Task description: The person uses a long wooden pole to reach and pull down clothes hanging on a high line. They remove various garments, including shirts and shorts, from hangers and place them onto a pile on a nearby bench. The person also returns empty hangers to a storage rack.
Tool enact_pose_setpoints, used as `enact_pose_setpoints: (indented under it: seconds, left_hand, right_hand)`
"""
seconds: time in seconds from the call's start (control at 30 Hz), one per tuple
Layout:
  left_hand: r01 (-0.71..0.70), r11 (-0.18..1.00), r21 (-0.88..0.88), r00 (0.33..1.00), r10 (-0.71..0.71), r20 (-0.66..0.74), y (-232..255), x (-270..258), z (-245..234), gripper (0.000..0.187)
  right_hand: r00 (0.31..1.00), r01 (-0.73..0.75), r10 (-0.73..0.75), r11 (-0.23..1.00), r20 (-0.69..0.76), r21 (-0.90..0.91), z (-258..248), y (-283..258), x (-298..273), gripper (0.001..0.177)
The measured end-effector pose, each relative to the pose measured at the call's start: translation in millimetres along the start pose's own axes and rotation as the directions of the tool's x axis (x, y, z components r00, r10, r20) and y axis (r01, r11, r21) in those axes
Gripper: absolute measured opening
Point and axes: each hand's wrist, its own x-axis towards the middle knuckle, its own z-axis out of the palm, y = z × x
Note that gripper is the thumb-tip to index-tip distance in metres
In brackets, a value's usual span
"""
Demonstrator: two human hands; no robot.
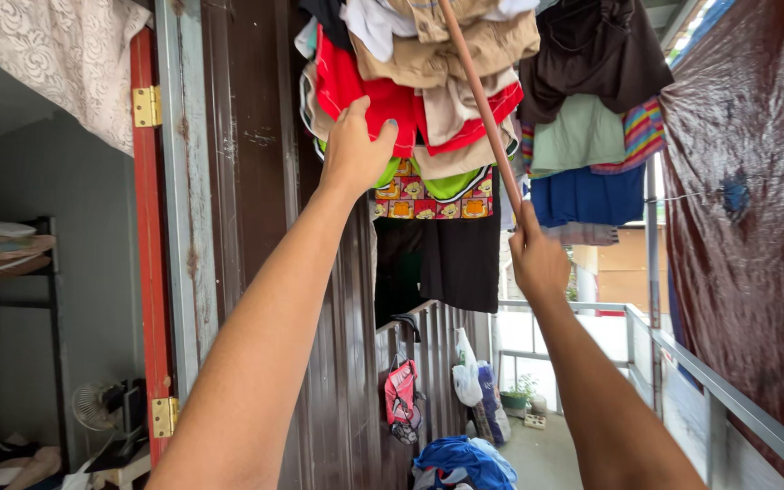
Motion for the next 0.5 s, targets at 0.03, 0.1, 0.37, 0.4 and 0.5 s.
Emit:
enact_pose_setpoints:
  seconds: [0.03, 0.1, 0.37, 0.4, 0.5]
  left_hand:
    - [-0.002, 1.0, -0.012, 1.0, 0.002, 0.001, -1.5, -0.2, -0.1, 0.061]
    - [-0.016, 0.999, -0.028, 1.0, 0.016, -0.012, -3.6, 4.3, -1.1, 0.059]
    - [-0.06, 0.998, -0.001, 0.998, 0.06, 0.016, -25.8, -1.3, 33.9, 0.043]
    - [0.003, 0.999, -0.039, 0.995, 0.001, 0.097, -29.0, -4.4, 39.4, 0.04]
    - [0.163, 0.979, -0.119, 0.948, -0.122, 0.293, -30.2, -26.9, 64.8, 0.039]
  right_hand:
    - [1.0, -0.016, 0.016, 1.0, 0.01, 0.014, 0.9, 5.7, -14.4, 0.055]
    - [0.999, -0.045, 0.044, 0.998, 0.014, 0.048, -0.6, 9.4, -34.7, 0.06]
    - [0.99, 0.095, -0.054, 0.94, -0.131, 0.329, -4.8, -65.8, -14.0, 0.061]
    - [0.99, 0.085, -0.041, 0.941, -0.138, 0.327, -4.2, -80.4, -4.4, 0.057]
    - [0.995, 0.049, 0.005, 0.858, -0.103, 0.512, -0.3, -114.8, 23.4, 0.05]
